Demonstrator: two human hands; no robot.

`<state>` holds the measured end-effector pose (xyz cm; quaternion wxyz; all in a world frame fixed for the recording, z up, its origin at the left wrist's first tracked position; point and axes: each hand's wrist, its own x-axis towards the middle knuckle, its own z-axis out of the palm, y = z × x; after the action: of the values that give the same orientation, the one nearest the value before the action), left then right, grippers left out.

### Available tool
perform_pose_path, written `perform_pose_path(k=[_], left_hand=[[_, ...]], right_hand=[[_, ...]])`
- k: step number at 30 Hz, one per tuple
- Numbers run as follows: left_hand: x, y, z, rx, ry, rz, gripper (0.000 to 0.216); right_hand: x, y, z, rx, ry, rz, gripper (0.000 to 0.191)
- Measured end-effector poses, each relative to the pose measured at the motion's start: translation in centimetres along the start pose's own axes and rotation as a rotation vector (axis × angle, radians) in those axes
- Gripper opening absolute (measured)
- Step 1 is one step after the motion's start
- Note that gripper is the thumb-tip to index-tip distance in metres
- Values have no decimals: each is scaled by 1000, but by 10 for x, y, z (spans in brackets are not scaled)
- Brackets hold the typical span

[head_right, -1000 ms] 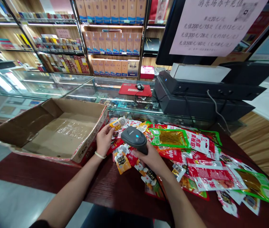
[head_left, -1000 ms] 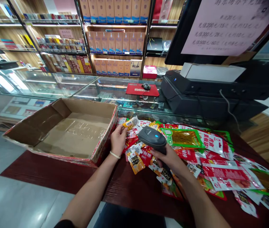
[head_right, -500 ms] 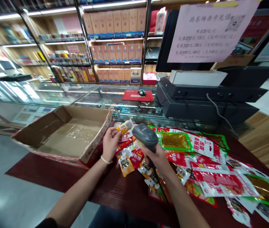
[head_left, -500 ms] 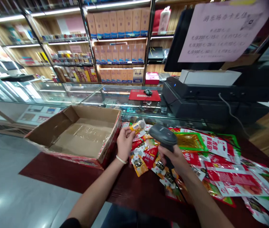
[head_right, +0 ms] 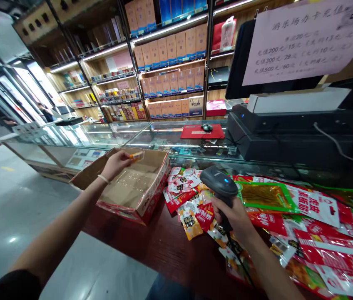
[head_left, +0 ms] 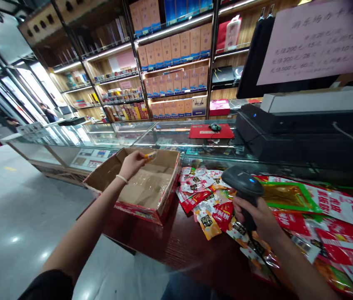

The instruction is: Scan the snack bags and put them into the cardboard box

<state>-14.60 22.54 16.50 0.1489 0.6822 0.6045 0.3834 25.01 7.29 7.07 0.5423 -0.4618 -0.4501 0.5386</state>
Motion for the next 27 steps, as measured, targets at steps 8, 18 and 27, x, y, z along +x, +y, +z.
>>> perform_pose_path(k=[8,18,27], left_hand=[[33,-49,35,376,-175,62,24],[25,-29,32,259,-168,81,28],[-56,120,73,73,-212,407,20]], right_hand=[[6,8,-4,32,20,18,37],[3,-4,-5,89,29,-23,34],[2,-22,-25,94,122,-111,25]])
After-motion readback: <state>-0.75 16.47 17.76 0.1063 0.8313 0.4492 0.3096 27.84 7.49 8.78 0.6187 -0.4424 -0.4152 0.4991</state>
